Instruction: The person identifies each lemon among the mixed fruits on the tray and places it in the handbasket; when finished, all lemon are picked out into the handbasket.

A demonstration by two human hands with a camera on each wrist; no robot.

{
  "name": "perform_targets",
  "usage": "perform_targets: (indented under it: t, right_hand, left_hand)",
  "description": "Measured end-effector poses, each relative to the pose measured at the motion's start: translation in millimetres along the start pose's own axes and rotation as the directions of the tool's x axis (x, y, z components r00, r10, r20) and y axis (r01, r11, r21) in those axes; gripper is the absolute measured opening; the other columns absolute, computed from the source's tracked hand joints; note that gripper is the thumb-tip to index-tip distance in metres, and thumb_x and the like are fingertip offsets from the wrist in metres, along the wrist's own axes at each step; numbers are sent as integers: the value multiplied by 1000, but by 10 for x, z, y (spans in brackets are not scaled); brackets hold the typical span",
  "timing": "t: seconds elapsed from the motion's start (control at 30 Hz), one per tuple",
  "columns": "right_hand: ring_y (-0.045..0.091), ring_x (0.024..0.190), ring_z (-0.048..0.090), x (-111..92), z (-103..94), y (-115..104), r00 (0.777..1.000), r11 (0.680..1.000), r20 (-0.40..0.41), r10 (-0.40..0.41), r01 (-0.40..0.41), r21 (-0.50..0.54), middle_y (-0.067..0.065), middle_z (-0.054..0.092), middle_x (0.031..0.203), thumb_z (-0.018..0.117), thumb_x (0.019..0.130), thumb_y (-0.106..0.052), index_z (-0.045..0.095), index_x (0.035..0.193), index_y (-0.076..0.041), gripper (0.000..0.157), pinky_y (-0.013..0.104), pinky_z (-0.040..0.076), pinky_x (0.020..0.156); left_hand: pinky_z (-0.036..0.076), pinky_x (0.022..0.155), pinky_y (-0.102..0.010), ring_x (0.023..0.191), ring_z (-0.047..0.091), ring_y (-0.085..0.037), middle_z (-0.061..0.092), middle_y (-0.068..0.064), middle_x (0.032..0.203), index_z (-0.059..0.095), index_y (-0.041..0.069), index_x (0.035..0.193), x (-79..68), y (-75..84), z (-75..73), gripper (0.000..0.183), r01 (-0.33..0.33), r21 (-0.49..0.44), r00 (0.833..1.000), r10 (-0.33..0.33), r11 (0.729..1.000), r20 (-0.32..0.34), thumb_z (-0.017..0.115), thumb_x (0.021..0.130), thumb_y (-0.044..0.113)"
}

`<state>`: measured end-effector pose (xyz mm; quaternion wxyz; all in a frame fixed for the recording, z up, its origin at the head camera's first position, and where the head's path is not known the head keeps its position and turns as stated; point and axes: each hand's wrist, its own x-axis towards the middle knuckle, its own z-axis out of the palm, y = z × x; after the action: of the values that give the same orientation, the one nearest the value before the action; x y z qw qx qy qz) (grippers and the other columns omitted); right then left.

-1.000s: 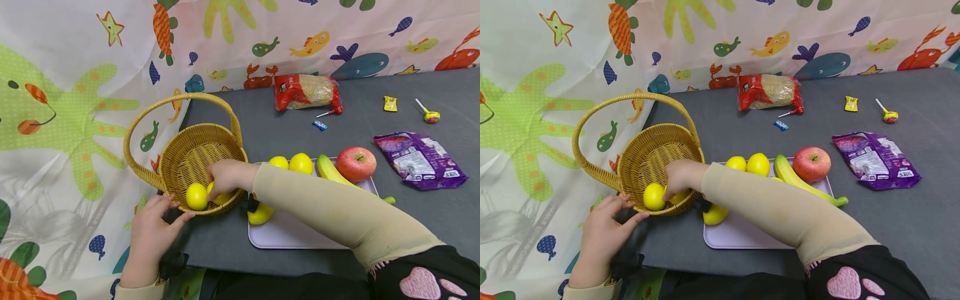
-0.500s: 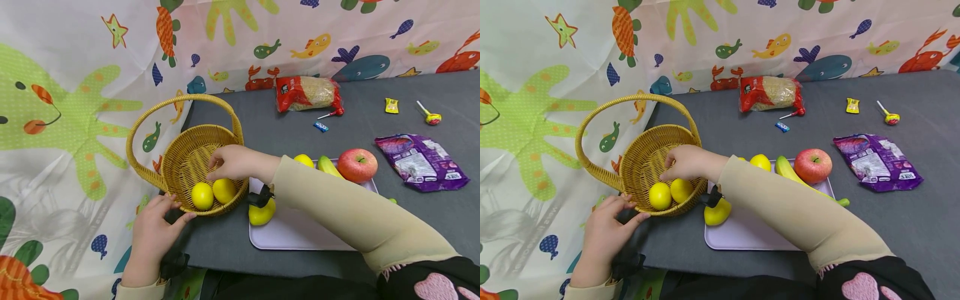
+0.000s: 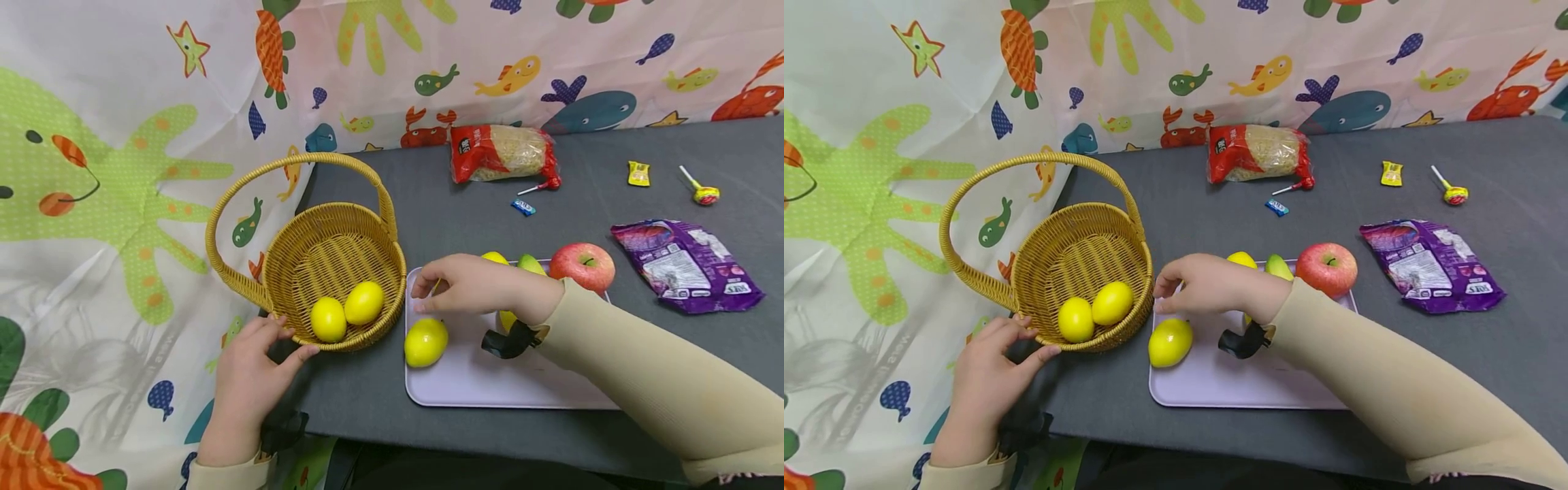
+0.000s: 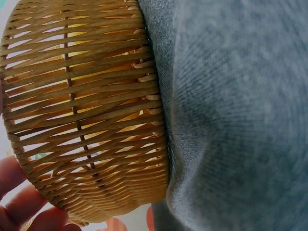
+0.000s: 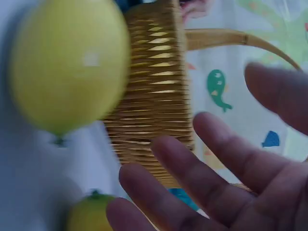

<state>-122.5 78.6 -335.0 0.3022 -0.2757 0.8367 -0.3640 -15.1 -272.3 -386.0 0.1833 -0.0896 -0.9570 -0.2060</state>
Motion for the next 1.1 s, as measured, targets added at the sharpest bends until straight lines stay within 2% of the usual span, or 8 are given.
perform_targets:
  t: [0.1,0.2,0.3,0.53,0.7,0.83,0.97,1.1]
  right_hand:
    - [19,113,64,-20,88,80,997,999,68,-31,32,-23,-2,68,121,73,94,-35,68,123,-16,35,41,51,99]
    - [19,112,62,-1,179,117,993,998,105,-57,60,-27,-5,68,117,77,91,-33,69,121,-19,34,42,49,101]
    - [17,105,60,13,250,147,992,997,114,-59,64,-39,-9,66,109,82,86,-32,69,113,-23,31,40,48,98]
    - [16,95,58,-35,393,193,990,998,135,-44,49,-37,-10,65,102,91,76,-29,66,105,-28,38,38,47,89]
    - [12,92,56,-58,509,203,988,990,142,-54,72,-124,-16,63,98,93,74,-30,64,103,-32,41,35,46,88]
    - [11,89,56,-68,575,185,984,988,167,-56,78,-131,-16,63,95,92,74,-36,62,100,-32,40,35,45,86]
    - [11,87,56,-70,571,161,980,989,192,-61,85,-119,-13,63,92,91,74,-39,62,97,-32,38,34,45,82]
    - [15,90,57,-57,455,111,974,993,206,-95,107,-46,-11,64,95,90,77,-38,63,99,-31,35,36,47,82]
  left_hand:
    - [56,79,-49,101,68,-31,73,-9,108,76,7,93,2,-10,0,45,1,4,1000,-1,1000,2,96,66,38]
    - [56,79,-49,102,68,-32,73,-9,109,76,8,93,4,-17,7,46,3,5,1000,-3,1000,5,96,66,39]
    - [55,82,-49,105,67,-32,73,-10,110,76,8,94,5,-14,18,46,7,4,1000,-7,1000,12,95,66,40]
    - [55,85,-49,108,66,-32,72,-10,110,76,7,94,3,1,21,46,9,-7,1000,-9,1000,11,96,66,38]
    - [55,83,-49,106,67,-32,73,-11,109,77,6,94,14,10,8,47,-6,-12,1000,6,1000,-2,96,65,37]
    - [55,83,-49,106,67,-32,73,-11,109,77,6,94,23,14,3,47,-4,-7,1000,4,1000,0,96,65,38]
    - [55,85,-50,107,66,-33,73,-11,111,77,6,95,16,15,-4,48,7,-2,1000,-7,1000,6,96,66,39]
    - [55,84,-50,107,66,-33,73,-11,111,77,7,95,3,14,-4,48,10,3,1000,-10,1000,6,96,66,39]
